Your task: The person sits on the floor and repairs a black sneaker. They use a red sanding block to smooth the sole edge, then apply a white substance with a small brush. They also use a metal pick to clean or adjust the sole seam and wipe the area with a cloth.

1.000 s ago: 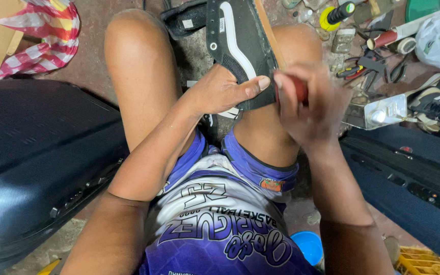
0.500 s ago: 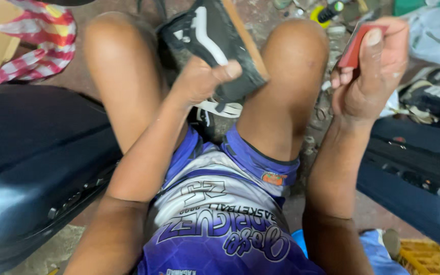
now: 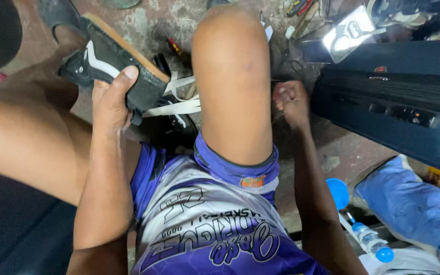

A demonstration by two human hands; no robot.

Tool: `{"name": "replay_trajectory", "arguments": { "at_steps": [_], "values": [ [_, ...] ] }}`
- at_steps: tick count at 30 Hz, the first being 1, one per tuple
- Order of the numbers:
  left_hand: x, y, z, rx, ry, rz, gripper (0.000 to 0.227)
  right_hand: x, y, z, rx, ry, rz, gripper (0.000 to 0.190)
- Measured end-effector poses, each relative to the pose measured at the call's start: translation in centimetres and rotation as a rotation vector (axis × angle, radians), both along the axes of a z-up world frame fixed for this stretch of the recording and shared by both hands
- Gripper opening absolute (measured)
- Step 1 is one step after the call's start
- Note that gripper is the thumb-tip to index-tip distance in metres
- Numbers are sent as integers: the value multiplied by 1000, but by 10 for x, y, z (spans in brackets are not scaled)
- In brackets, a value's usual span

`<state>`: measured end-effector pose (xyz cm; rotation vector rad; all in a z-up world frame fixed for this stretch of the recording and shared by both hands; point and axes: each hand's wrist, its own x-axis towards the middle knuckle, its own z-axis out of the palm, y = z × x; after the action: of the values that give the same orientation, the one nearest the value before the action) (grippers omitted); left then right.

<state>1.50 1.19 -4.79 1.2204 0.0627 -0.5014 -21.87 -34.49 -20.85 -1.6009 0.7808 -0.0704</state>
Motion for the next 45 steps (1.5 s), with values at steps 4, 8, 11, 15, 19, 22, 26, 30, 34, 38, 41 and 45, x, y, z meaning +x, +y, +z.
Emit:
{"name": "replay_trajectory", "arguments": {
  "at_steps": [4,8,11,15,19,22,26,30,34,38,41,45],
  "values": [
    [5,-13,-13,210,139,53,52,-20,14,-51,-262,263,72,14],
    [19,-25,-25,241,208,108,46,-4,6,-101,-434,194,219,16],
    [25,-24,-32,269,239,133,43,-3,0,-139,-92,303,177,15],
    [39,-16,-43,299,269,172,41,-2,-10,-183,-238,262,254,21],
    [53,-5,-59,372,308,240,41,4,-9,-199,-218,161,350,25],
    [62,0,-77,425,388,234,40,16,-15,-189,-272,410,471,45],
    [78,2,-112,485,441,250,35,52,-27,-167,-466,508,314,38],
    [93,-3,-166,507,556,322,24,92,-46,-166,-610,165,224,26],
    [98,3,-213,465,468,221,18,127,-60,-188,-667,115,267,40],
    [105,20,-251,569,457,169,18,143,-74,-202,-749,139,286,18],
    [104,38,-272,764,424,80,26,141,-89,-190,-176,-318,-30,12],
    [99,59,-301,846,273,-72,28,138,-102,-151,372,-393,-290,9]
  ]
}}
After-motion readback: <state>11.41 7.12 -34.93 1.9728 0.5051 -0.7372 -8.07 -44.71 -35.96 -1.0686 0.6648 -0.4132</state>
